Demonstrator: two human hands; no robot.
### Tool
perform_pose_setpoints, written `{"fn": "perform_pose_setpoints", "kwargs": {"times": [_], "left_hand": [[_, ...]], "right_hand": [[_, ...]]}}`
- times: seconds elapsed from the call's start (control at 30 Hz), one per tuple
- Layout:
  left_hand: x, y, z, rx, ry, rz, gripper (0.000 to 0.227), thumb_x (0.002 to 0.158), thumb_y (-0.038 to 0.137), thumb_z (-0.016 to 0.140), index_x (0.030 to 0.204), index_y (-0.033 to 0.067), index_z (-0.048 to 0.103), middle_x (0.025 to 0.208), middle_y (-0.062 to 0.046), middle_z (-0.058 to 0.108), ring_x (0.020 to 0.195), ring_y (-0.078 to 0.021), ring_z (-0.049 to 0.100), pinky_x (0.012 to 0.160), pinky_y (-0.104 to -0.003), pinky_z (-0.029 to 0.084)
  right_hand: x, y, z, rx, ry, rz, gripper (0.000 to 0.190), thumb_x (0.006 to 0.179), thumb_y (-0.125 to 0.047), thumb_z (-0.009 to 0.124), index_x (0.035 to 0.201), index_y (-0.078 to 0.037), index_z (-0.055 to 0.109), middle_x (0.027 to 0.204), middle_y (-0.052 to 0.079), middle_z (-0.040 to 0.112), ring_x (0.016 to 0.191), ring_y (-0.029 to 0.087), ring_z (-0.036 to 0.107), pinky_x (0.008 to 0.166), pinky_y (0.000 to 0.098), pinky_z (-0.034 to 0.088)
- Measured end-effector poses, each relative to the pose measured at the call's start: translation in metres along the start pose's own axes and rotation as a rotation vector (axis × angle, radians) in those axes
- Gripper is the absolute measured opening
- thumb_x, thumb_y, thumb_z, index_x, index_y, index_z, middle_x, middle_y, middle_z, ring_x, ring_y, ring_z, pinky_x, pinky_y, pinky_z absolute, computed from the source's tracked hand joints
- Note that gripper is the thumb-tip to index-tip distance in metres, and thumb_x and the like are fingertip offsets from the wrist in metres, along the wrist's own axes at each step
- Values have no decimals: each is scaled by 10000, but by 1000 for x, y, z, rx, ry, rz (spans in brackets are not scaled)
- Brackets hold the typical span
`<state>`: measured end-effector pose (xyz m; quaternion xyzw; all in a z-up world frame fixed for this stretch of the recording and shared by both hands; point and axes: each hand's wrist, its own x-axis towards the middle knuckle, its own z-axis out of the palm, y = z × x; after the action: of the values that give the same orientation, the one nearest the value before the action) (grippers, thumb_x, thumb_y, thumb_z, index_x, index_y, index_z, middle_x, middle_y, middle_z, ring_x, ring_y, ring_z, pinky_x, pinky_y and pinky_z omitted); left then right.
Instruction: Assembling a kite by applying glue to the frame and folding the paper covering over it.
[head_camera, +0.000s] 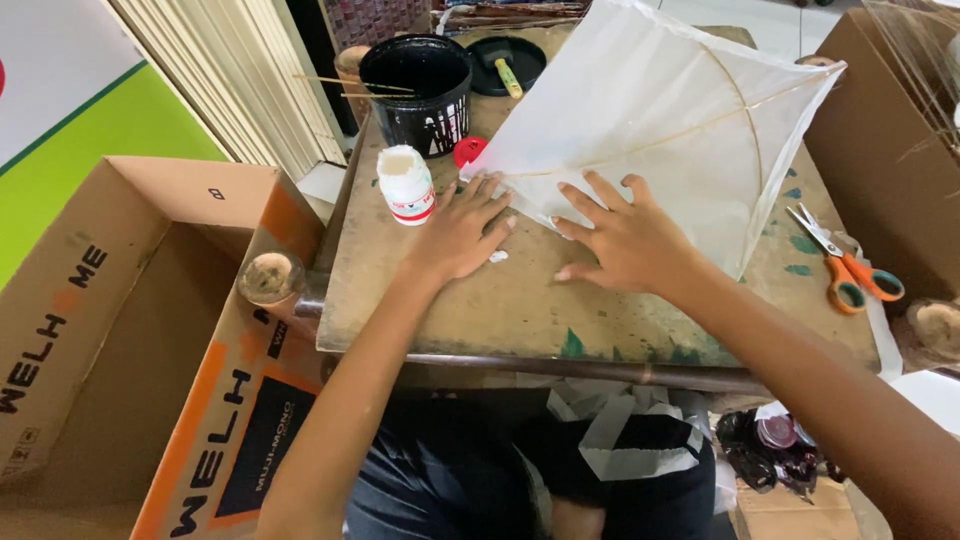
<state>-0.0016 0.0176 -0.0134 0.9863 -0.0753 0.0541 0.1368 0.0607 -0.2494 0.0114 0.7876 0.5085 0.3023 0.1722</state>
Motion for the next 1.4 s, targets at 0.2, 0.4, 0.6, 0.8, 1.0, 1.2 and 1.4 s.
{"fn": "perform_pose_setpoints", "kwargs": {"times": [0.2,0.4,0.6,0.8,1.0,1.2,1.4], "left_hand": [[-2,0,-2,-11,10,14,590,1052,533,319,1529,230,487,1663,-45,346,1562,-238,242,1272,-533,165],[-1,-1,-2,-20,-6,15,602,1052,540,305,1539,227,472,1670,-51,327,1566,-243,225,1274,-535,159],[0,-3,1,17,-20,20,582,1059,486,302,1563,227,434,1677,-46,313,1568,-239,223,1276,-525,160],[0,-4,1,-68,17,7,590,1098,450,244,1600,155,341,1664,-77,333,1563,-243,233,1285,-521,139],[-1,-2,-4,-31,-13,-2,536,1073,401,274,1529,206,478,1668,-12,336,1560,-211,249,1284,-509,159],[1,-2,-2,-44,-23,-21,563,1077,469,254,1532,222,474,1660,-10,349,1554,-201,259,1283,-508,156],[0,0,-5,-61,-39,-30,601,1074,490,198,1554,226,444,1675,-5,318,1566,-209,231,1288,-513,125]], "right_hand": [[-13,4,-25,-81,-57,-39,663,874,-831,357,1206,-369,697,1503,-16,539,1448,249,412,1046,511,381],[-22,16,-37,-20,6,-50,637,884,-798,389,1047,-305,758,1464,-8,569,1434,231,433,1025,490,388],[-4,10,-8,244,-20,44,556,958,-660,486,1331,-276,634,1496,36,525,1425,268,428,992,498,414],[41,-6,-4,368,-377,97,725,960,-753,342,1576,-370,336,1632,43,329,1510,305,246,1087,510,314],[47,-5,-14,142,-483,10,849,859,-920,216,1504,-403,410,1653,-10,307,1530,284,212,1112,518,233],[29,5,-36,110,-473,-39,798,830,-923,293,1400,-424,545,1642,-23,340,1520,290,256,1102,528,301],[28,8,-38,237,-342,-2,754,871,-843,408,1412,-338,558,1578,18,425,1501,281,301,1079,519,356]]}}
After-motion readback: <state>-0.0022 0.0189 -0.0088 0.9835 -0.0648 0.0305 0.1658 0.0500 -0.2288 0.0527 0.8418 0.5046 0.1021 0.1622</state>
